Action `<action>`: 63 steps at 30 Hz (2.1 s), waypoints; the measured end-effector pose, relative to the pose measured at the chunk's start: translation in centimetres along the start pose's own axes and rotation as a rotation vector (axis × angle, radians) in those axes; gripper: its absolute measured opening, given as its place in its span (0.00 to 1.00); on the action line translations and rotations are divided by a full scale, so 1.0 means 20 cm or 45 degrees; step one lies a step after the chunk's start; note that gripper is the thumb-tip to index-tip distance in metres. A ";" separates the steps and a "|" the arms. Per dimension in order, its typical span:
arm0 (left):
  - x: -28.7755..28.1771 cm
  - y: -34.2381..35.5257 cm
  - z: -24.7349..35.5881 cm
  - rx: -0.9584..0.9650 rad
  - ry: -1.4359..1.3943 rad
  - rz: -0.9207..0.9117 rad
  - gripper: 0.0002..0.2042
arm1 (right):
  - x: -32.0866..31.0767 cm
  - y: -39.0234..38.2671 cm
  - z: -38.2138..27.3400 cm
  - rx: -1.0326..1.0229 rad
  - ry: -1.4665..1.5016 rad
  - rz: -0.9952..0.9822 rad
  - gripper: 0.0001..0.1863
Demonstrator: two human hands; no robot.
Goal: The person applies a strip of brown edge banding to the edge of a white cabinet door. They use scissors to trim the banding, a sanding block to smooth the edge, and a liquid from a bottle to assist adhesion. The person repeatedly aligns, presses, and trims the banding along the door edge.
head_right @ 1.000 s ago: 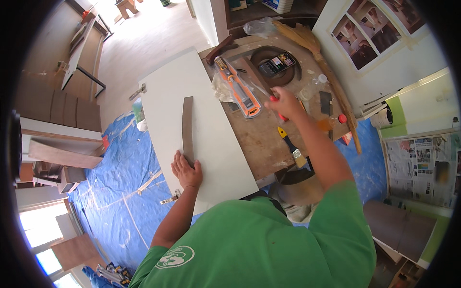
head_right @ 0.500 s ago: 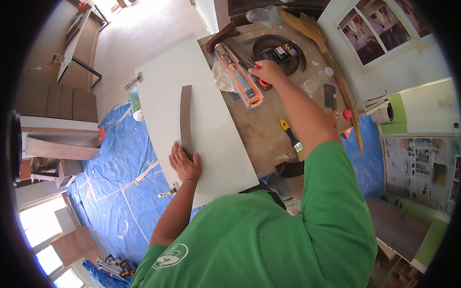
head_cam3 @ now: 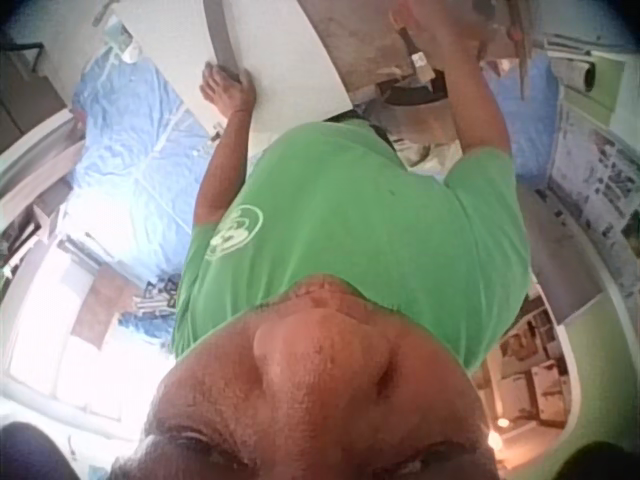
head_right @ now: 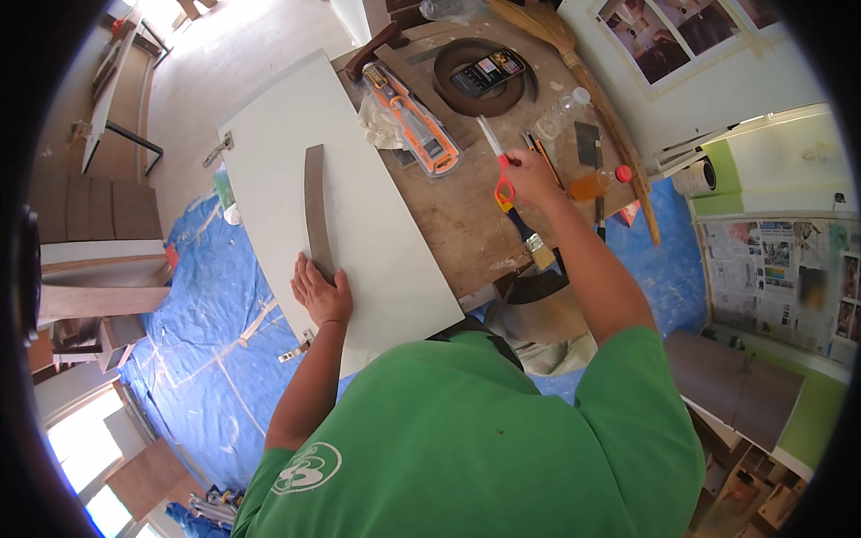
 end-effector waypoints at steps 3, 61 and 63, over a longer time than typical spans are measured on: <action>-0.01 0.00 -0.02 -0.011 -0.002 0.003 0.32 | 0.08 0.14 -0.31 0.091 -0.127 -0.136 0.15; 0.01 0.00 -0.01 0.041 0.048 0.028 0.33 | -0.52 -0.47 0.59 0.843 1.680 0.677 0.33; 0.01 0.01 -0.01 0.046 0.055 0.038 0.34 | -0.53 -0.44 0.59 0.816 1.706 0.558 0.38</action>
Point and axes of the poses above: each hand's wrist, its own y-axis towards the middle knuckle, its own x-axis out of the palm, z = x × y, the point moved 6 cm from there along y, towards the middle knuckle
